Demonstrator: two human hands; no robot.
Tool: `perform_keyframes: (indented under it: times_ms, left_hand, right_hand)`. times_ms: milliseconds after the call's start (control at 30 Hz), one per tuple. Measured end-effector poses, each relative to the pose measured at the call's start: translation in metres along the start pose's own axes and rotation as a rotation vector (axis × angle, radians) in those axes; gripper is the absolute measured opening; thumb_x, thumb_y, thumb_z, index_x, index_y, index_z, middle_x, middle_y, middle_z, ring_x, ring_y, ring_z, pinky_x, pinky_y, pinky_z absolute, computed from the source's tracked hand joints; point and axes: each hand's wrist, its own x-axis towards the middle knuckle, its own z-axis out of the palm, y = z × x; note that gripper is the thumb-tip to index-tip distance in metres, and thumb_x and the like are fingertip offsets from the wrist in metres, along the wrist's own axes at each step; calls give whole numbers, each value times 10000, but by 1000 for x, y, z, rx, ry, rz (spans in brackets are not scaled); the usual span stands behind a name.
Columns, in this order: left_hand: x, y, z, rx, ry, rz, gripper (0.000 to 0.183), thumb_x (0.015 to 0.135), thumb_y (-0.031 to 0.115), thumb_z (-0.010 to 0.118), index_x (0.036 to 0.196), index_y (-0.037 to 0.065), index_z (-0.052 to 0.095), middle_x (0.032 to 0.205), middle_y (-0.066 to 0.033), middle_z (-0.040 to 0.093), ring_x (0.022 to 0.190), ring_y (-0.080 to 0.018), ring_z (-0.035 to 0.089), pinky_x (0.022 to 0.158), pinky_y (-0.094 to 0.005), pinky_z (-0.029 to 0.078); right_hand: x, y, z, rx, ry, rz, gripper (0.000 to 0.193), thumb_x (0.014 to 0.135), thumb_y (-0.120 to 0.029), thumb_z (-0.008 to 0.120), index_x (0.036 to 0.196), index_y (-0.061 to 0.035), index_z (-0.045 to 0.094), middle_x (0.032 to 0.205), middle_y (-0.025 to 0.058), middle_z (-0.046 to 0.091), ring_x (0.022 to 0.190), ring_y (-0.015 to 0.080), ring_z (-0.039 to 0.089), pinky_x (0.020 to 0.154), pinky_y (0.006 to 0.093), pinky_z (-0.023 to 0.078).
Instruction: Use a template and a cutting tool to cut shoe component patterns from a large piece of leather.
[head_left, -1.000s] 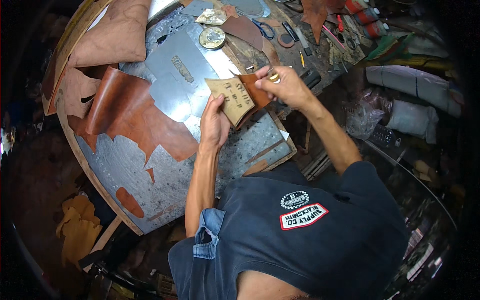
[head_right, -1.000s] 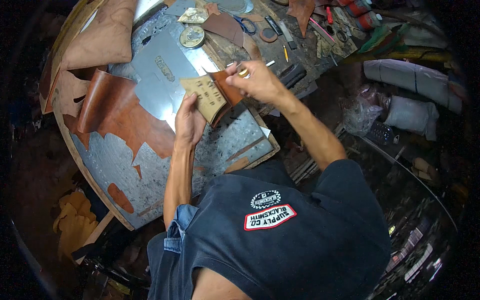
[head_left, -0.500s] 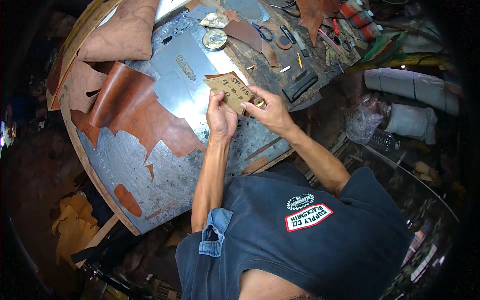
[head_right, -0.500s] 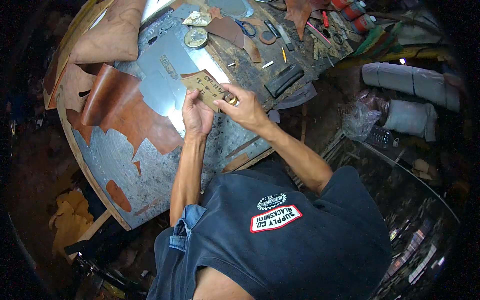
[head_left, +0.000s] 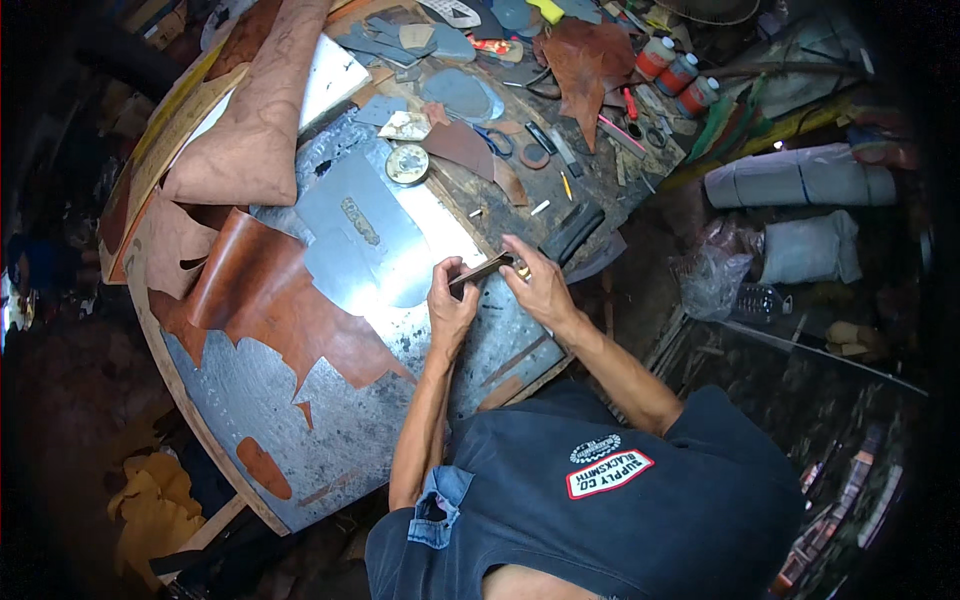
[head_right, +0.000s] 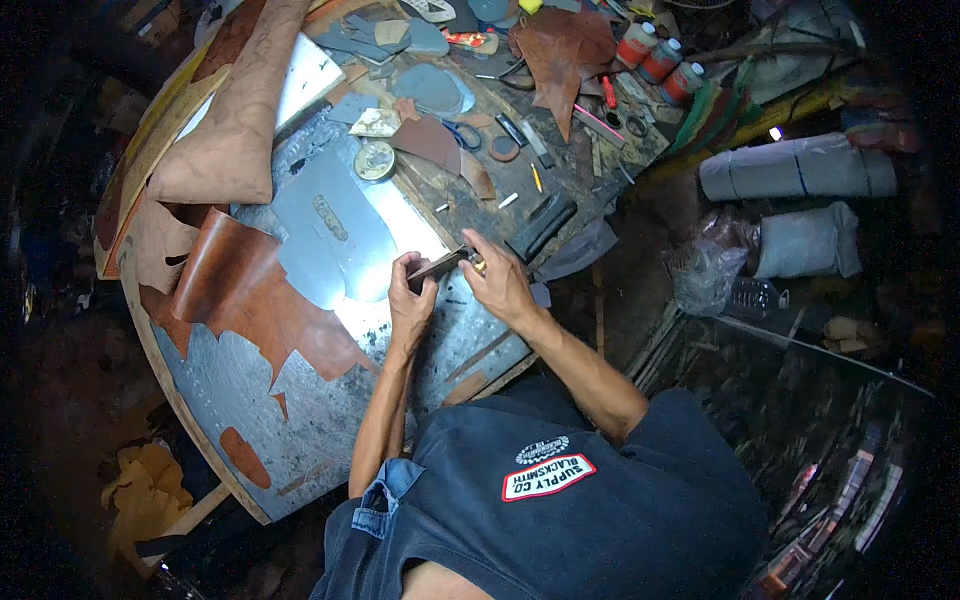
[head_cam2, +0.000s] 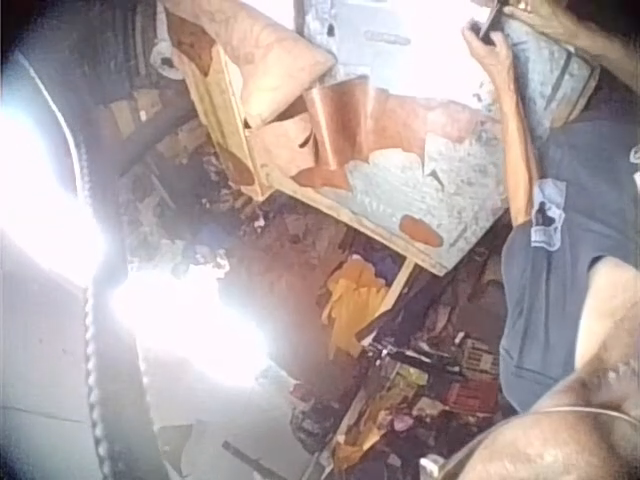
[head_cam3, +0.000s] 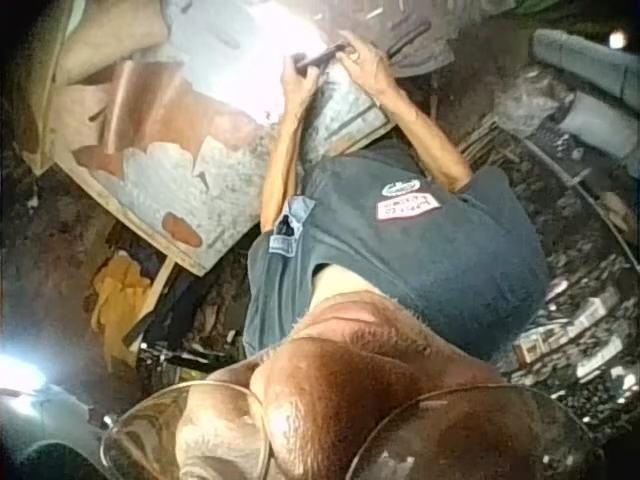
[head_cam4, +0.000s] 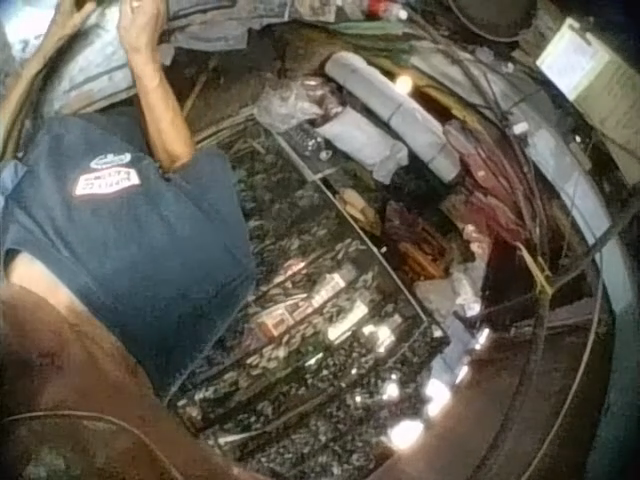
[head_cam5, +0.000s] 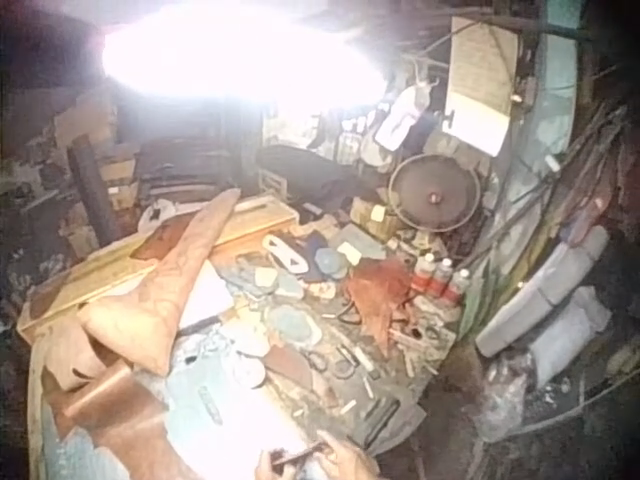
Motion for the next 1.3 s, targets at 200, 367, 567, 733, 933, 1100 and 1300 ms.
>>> perform_keyframes:
  times_ms: [200,367,567,733,933,1100,1300]
  left_hand:
    - [-1,2,17,-147,39,21,414,799,-21,613,1187,-7,469,988,-108,592,932,-207,607,856,-315,493]
    - [-7,2,15,-4,63,49,364,818,15,618,1157,-8,487,951,-128,605,885,-223,622,815,-327,503]
    - [-6,12,9,-33,-26,-14,130,814,35,601,937,9,569,813,-95,606,750,-210,598,689,-326,479]
    - [0,2,4,50,-93,46,150,814,21,578,963,6,574,829,-28,584,742,-98,540,661,-246,457]
    - [6,19,-25,184,127,101,534,886,93,616,1378,12,423,1148,-168,607,986,-245,629,853,-373,515]
    - [-10,12,-57,338,242,145,542,903,80,604,1401,9,404,1175,-179,606,1074,-270,606,951,-382,471]
    - [-50,12,-73,339,238,31,477,891,52,594,1342,-27,461,1148,-212,616,1055,-324,608,914,-400,482]
  right_hand:
    - [-11,-9,17,-84,66,-113,491,863,-66,615,1325,39,485,1282,290,549,1206,416,533,1010,421,441]
    - [-10,-10,11,-133,-7,-82,503,858,-67,605,1334,34,477,1290,288,542,1192,431,534,984,426,462]
    - [-11,-23,-2,-233,-23,-202,487,812,-63,635,1292,-82,550,1205,194,619,1048,393,620,838,433,529]
    - [3,-14,-19,-333,-133,-287,324,805,-89,652,1128,-105,629,1057,113,661,843,341,663,699,423,547]
    - [60,6,-46,-200,-72,-322,141,863,-151,637,979,-86,684,693,103,656,586,278,633,545,379,500]
    - [118,32,-49,380,-193,465,172,880,-172,663,953,-18,640,612,-14,529,442,67,457,391,234,349]
    - [130,70,-35,-37,-218,626,203,875,-231,641,1007,-77,647,709,80,629,518,194,590,460,365,472]
